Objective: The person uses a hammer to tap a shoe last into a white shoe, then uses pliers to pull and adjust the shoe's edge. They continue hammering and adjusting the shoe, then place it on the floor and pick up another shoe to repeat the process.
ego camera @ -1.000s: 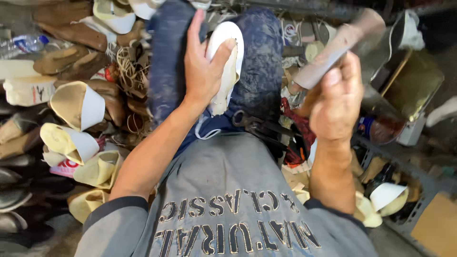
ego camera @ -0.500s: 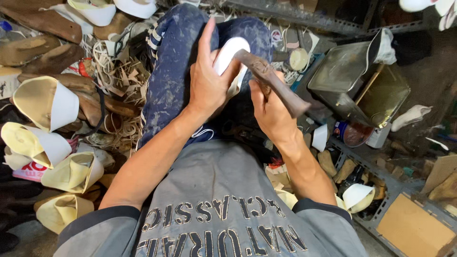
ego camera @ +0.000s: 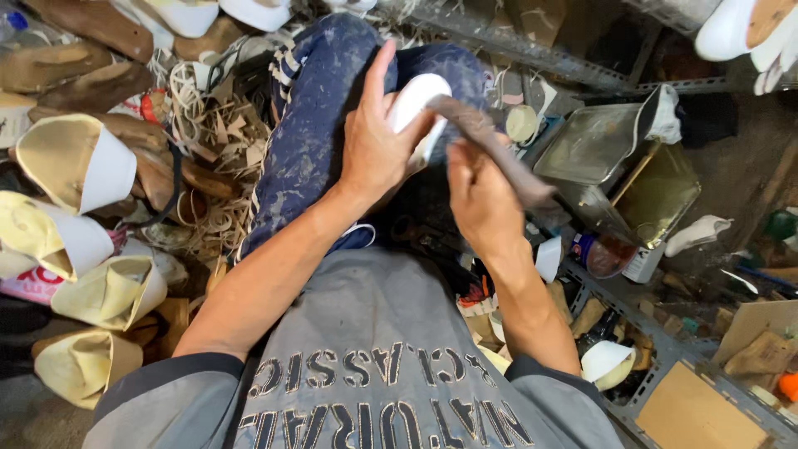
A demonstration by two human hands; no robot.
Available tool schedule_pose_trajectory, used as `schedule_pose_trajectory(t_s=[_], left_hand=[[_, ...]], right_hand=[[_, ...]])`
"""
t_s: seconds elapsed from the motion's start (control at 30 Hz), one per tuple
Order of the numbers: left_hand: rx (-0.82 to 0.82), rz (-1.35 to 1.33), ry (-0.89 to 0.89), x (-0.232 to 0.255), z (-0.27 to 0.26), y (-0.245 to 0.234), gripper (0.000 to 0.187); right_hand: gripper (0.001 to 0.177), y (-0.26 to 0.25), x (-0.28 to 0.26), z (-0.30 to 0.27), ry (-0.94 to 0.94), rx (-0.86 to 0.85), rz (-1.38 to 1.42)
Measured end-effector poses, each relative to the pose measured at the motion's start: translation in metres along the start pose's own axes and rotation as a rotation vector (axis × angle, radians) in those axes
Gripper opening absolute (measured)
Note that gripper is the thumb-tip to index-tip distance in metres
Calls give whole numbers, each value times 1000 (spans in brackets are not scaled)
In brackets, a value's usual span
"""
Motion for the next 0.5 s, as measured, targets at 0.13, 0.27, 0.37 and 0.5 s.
schedule_pose_trajectory(t_s=[0.13, 0.27, 0.37, 0.5], left_hand=[[28, 37, 70, 1, 4, -1, 88], [14, -6, 115, -8, 6, 3, 86], [-13, 30, -26, 6, 1, -1, 100], [-19, -29, -26, 1, 4, -2, 95]], right_hand=[[26, 5, -12, 22, 166, -134, 140], [31, 19, 21, -4, 122, -227, -49], [23, 0, 3, 16, 153, -190, 11], [35, 7, -23, 27, 43, -247, 265]])
Point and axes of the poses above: each hand's wrist, its own z-axis towards the middle knuckle, its own y-axis out of the palm, x = y × z, the point moved 5 cm from there along z, towards the middle knuckle, and after that the axes turned 7 degrees about z, right-handed, at the moved point
